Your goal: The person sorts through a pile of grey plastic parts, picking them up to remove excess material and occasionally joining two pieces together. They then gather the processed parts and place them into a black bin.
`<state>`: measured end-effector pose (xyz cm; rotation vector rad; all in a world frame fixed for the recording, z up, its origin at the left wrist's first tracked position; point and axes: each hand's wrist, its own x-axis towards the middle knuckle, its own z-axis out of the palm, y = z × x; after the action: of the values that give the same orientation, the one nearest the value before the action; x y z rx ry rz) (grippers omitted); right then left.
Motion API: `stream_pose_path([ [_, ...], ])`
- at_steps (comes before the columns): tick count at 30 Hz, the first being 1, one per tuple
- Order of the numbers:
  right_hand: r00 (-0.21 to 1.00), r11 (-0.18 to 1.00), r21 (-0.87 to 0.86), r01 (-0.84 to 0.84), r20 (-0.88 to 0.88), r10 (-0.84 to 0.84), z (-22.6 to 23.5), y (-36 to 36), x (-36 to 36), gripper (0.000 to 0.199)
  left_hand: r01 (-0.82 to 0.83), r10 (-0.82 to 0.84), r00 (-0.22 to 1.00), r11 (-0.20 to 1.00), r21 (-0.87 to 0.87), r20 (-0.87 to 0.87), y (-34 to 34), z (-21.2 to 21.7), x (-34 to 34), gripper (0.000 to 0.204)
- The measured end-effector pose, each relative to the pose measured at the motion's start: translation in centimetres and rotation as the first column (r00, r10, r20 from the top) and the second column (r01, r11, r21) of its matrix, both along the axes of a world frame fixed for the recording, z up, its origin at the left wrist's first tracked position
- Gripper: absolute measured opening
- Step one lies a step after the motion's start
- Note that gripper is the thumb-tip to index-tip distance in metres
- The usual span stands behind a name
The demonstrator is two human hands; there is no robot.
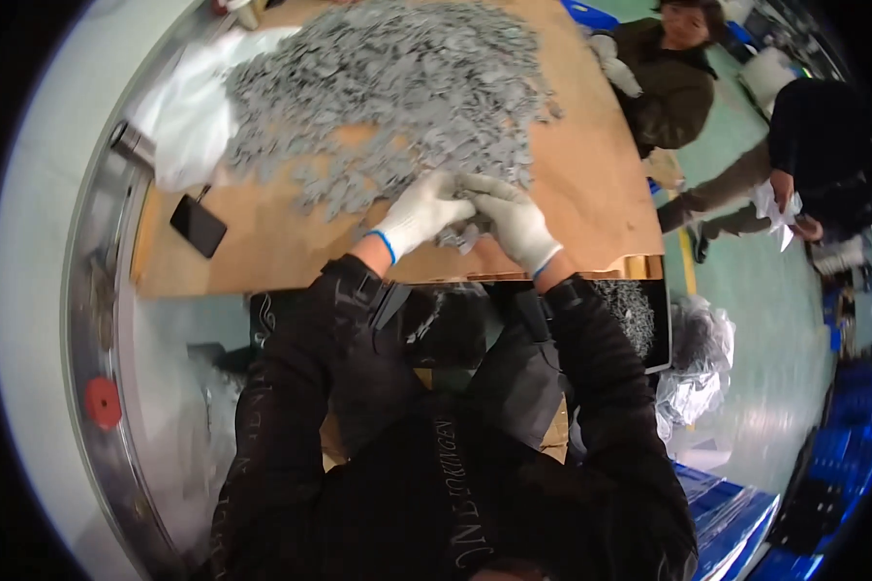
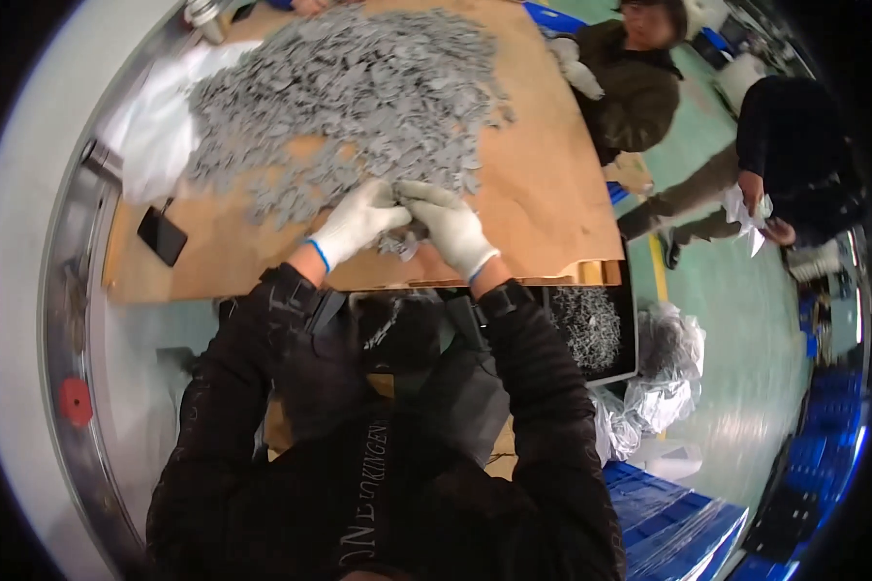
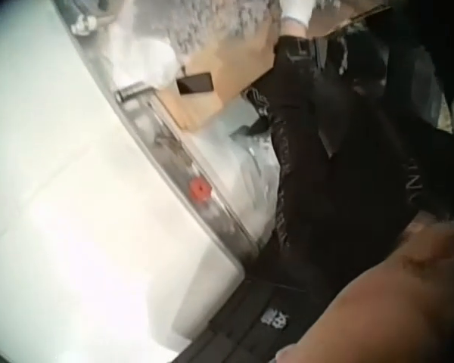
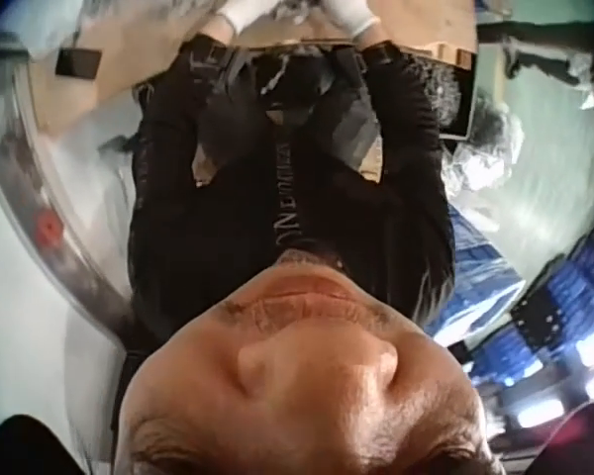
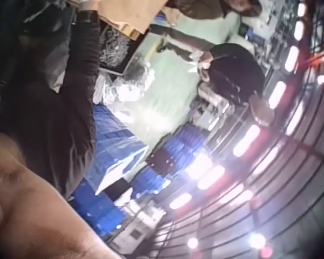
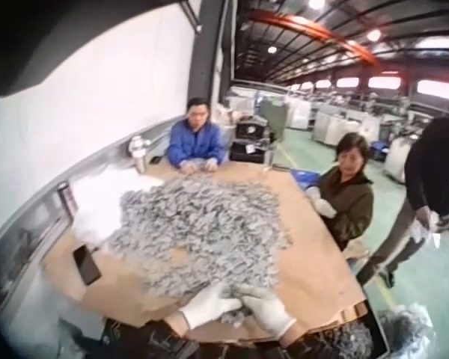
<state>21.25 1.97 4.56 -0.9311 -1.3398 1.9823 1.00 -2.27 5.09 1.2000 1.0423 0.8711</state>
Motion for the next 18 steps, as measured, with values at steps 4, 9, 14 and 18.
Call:
stream_pose_path([
  [4, 0.993, 0.995, -0.068, -0.069, -0.098, 0.062, -1.3, -1.1, -0.6, 0.046, -0.212, 0.198, 0.976, 0.961, -0.179, -0.092, -2.9, 1.3, -1.4, 0.029],
  [9, 0.983, 0.995, -0.062, -0.077, -0.170, 0.066, -0.1, -2.3, -1.5, 0.056, -0.328, 0.340, 0.940, 0.906, -0.266, -0.002, -3.7, 1.2, -1.5, 0.035],
  [14, 0.912, 0.944, -0.315, -0.099, -0.408, -0.040, 0.2, -1.6, -2.0, 0.066, -0.196, 0.327, 0.912, 0.878, -0.436, 0.248, -1.9, -1.8, -5.4, 0.031],
  [18, 0.841, 0.950, -0.289, -0.120, -0.537, -0.057, 0.8, -2.0, 1.5, 0.073, 0.198, 0.533, 0.657, 0.560, 0.804, -0.533, 0.5, -3.6, -7.1, 0.028],
])
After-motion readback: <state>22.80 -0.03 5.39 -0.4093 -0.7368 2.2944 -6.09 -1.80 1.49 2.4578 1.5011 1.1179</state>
